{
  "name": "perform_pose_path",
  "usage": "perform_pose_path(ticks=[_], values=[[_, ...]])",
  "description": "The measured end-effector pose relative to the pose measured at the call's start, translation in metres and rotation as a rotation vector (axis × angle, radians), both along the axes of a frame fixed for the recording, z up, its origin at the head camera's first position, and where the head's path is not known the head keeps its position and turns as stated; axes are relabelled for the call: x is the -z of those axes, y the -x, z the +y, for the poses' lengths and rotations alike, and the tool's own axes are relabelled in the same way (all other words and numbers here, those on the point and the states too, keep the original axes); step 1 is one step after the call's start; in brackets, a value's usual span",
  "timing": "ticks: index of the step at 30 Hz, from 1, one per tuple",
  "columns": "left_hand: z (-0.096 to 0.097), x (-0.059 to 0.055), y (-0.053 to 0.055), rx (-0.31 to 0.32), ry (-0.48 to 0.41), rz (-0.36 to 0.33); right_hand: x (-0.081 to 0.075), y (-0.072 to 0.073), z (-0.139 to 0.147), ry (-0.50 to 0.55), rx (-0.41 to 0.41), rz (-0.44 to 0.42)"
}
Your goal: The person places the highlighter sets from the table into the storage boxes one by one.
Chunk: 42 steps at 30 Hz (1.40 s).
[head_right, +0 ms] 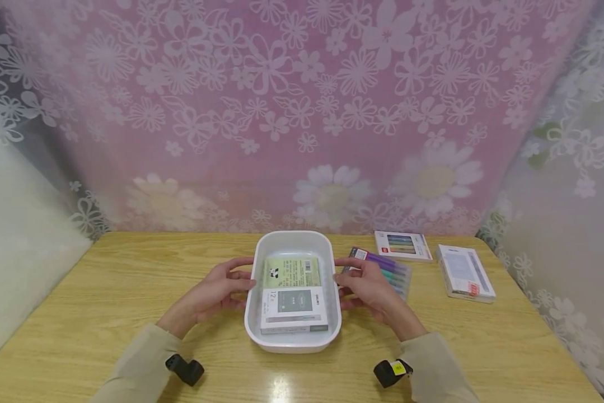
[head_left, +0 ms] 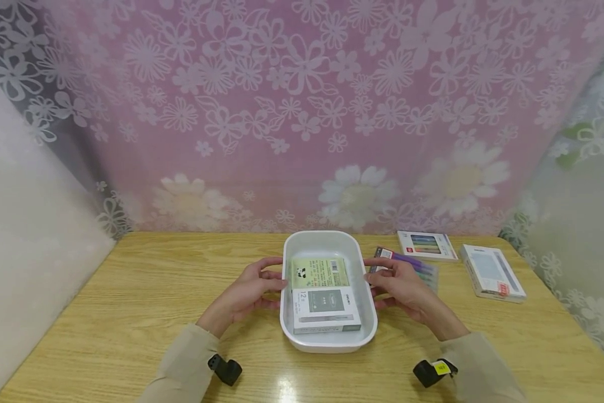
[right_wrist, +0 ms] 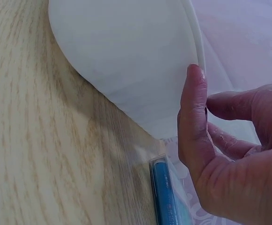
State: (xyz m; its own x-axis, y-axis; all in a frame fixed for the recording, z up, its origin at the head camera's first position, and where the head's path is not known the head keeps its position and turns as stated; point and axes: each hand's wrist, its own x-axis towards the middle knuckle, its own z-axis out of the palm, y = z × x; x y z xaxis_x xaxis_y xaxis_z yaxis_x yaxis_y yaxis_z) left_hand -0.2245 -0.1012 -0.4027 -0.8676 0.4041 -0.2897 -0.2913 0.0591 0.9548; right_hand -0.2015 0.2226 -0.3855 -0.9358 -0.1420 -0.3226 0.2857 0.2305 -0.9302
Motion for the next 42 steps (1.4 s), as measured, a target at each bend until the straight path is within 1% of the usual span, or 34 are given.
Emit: perform_pose_path(ticks=[7,11,14,18,24,27,32,36,39,42], values=[[0.0004,0.0008,0.0008,-0.006,-0.015,0.007,-0.0001,0.0002,0.0037,0.025,-0.024,0.0],[-0.0003,0.0026,0.0015,0.006,-0.017,0.009,0.0001,-0.0004,0.0044,0.029,-0.027,-0.002],[-0.0003,0.0038,0.0013,-0.001,-0.015,0.008,-0.0003,-0.0008,0.004,0.028,-0.03,-0.001],[0.0005,0.0032,0.0003,-0.02,-0.003,0.015,-0.0004,-0.0005,0.0038,0.029,-0.028,0.007],[0.0019,0.0015,-0.0027,-0.008,0.031,0.029,0.0007,-0.0007,0.0047,0.026,-0.023,0.01],[0.0018,0.0011,-0.0041,-0.016,0.039,0.028,0.001,-0.0006,0.0037,0.029,-0.024,0.01],[0.0038,-0.0008,-0.0037,-0.031,0.048,0.02,0.0013,-0.0007,0.0034,0.024,-0.009,0.01],[0.0049,-0.0022,-0.0023,-0.038,0.07,0.022,0.0016,-0.0007,0.0048,0.026,-0.017,0.016],[0.0047,-0.0032,-0.0024,-0.04,0.087,0.022,0.0023,-0.0015,0.0067,0.012,-0.043,0.026],[0.0046,-0.0033,-0.0033,-0.032,0.098,0.022,0.0036,-0.0021,0.0089,-0.039,-0.066,0.061]])
